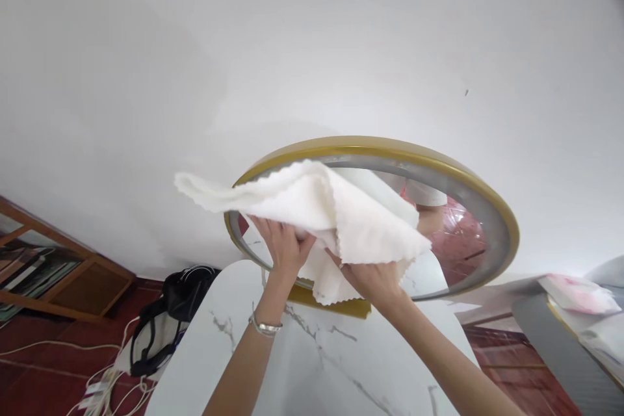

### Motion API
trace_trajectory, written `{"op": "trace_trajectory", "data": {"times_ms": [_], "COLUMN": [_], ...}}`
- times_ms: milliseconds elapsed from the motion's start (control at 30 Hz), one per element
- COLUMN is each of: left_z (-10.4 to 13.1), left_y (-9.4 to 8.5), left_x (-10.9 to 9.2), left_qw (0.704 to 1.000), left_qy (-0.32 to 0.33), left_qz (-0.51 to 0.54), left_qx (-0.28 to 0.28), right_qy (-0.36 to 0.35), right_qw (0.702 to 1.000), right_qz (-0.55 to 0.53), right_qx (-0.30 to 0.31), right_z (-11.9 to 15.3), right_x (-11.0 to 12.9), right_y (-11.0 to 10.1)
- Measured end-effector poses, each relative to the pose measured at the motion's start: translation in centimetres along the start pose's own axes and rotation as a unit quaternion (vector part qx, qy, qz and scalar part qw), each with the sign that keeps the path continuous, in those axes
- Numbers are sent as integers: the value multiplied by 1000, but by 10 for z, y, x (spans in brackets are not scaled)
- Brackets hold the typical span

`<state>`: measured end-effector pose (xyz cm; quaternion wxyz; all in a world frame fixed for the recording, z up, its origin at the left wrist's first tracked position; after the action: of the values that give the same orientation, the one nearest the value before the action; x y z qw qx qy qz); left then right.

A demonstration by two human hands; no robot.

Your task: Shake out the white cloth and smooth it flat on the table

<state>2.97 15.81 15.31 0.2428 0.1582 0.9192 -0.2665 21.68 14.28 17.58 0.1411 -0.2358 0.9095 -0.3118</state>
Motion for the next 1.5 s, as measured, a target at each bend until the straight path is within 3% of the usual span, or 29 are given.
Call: {"op": "trace_trajectory", "data": {"times_ms": [100, 233, 300, 400, 600, 733, 833, 933, 1033, 1167, 1267, 1333, 1500], "left_z": [-26, -40, -47, -64, -95, -89, -68, -42, -22, -14, -21, -31, -57], "left_y": [-22, -39, -44, -50, -50, -36, -19, -2, 12, 20, 14, 5, -28], "left_x": [-28, -43, -52, -74, -144, -187, -205, -213, -224, -247, -254, -247, -193], "left_qw": [993, 979, 974, 973, 964, 945, 921, 899, 876, 845, 838, 848, 876], "left_qy": [86, 141, 148, 137, 216, 311, 378, 425, 474, 532, 543, 527, 467], "left_qz": [-26, -52, -39, -12, -15, -1, -5, -21, -25, -54, -44, -22, 8], "left_qx": [-78, -141, -169, -186, -156, -100, -91, -106, -86, -28, -31, -53, -117], "right_qy": [-58, -85, -63, -10, 37, 168, 236, 283, 333, 388, 369, 311, 130], "right_qw": [998, 992, 996, 998, 959, 936, 914, 897, 876, 840, 837, 860, 925], "right_qz": [-26, -59, -43, -1, 61, 15, -49, -103, -151, -202, -216, -206, -117], "right_qx": [7, 70, 42, -54, -273, -310, -328, -325, -313, -320, -341, -348, -337], "right_z": [-36, -68, -77, -81, -51, -18, 14, 50, 78, 87, 69, 47, -17], "right_x": [10, 25, 23, 3, -56, -89, -102, -109, -109, -105, -106, -106, -84], "right_y": [-23, -34, -37, -44, -71, -81, -73, -56, -42, -40, -55, -71, -106]}}
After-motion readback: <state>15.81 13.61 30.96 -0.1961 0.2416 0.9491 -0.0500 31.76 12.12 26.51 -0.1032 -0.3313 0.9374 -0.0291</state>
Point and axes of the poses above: each hand's wrist, its own z-axis away from the middle knuckle, its own y-axis out of the palm, x = y × z, the point moved 3 cm from there along -z, towards the middle knuckle, and after that the axes turned 5 degrees about -z, right-handed, at the moved point
